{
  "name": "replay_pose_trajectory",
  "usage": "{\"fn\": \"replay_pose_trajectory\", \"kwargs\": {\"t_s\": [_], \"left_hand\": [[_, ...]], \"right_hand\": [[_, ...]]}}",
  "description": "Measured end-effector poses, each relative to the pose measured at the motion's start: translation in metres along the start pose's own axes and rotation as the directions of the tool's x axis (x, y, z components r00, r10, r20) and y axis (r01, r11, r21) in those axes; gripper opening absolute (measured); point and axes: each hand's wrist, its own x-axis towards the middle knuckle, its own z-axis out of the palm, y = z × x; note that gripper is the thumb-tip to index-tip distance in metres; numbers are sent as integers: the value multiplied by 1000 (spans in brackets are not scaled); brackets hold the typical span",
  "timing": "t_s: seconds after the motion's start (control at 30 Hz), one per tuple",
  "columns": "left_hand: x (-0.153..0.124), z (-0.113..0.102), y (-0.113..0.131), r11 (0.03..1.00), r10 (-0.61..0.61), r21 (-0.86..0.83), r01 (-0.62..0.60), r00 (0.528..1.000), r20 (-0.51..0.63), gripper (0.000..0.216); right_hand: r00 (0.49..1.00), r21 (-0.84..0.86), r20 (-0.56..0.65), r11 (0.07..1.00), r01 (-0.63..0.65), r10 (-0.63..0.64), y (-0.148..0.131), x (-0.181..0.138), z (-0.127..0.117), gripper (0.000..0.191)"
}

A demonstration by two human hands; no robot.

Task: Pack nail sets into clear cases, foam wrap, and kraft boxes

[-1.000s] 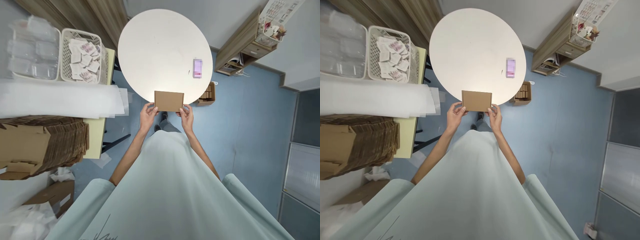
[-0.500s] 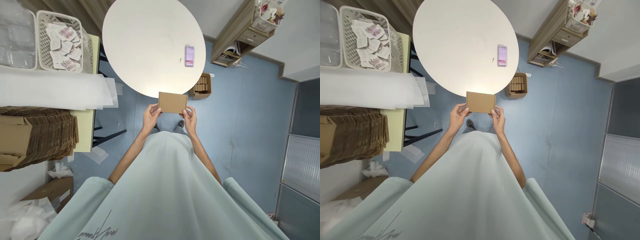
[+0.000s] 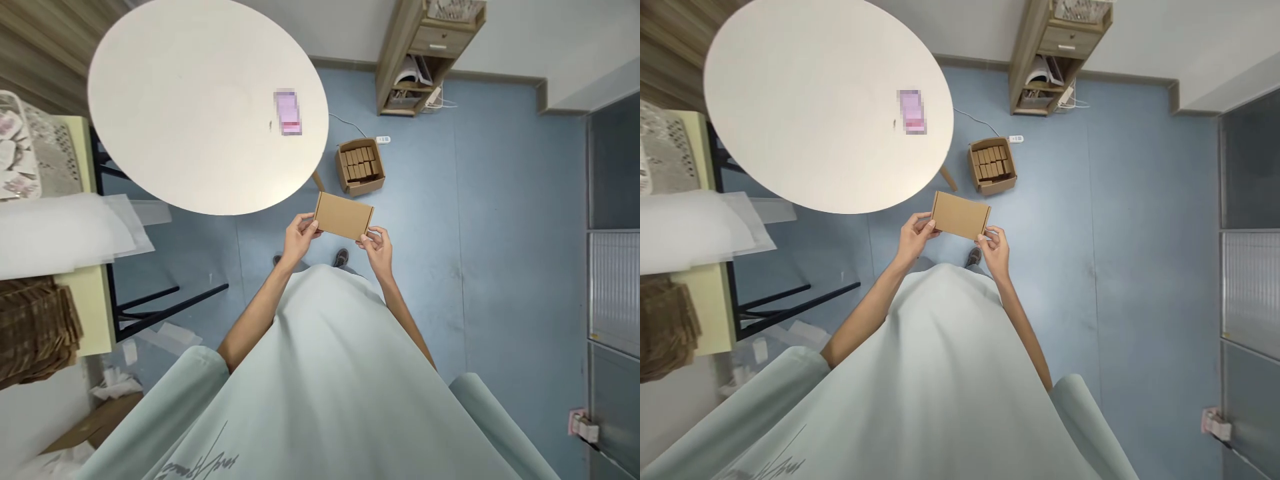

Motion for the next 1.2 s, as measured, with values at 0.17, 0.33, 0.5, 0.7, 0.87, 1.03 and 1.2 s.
{"fn": "replay_pose_trajectory", "kwargs": {"t_s": [0.17, 0.33, 0.5, 0.7, 0.87, 1.03, 1.2], "left_hand": [[15, 53, 10, 996, -41, 77, 40, 999, 14, 64], [45, 77, 14, 993, -115, 27, 114, 993, 36, 68], [102, 85, 11, 984, -175, 8, 175, 980, 99, 69], [185, 111, 15, 978, -206, 24, 205, 960, 192, 72], [251, 151, 21, 968, -249, 22, 250, 951, 184, 75], [288, 183, 11, 910, -409, -24, 413, 907, 101, 91], [297, 209, -12, 859, -504, -7, 511, 849, 157, 72]], "right_hand": [[995, 43, 11, 994, -100, 100, 2, 21, -51, 89], [977, 81, 77, 975, -207, 201, 1, 43, -63, 140], [972, 14, 20, 972, -234, 234, -18, 86, -74, 104], [963, -133, 29, 955, -263, 269, -68, 162, -100, 67], [930, -112, -61, 923, -368, 363, -96, 226, -104, 60], [875, -80, -191, 881, -465, 445, -93, 287, -93, 58], [796, -106, -228, 799, -592, 560, -71, 342, -82, 54]]}}
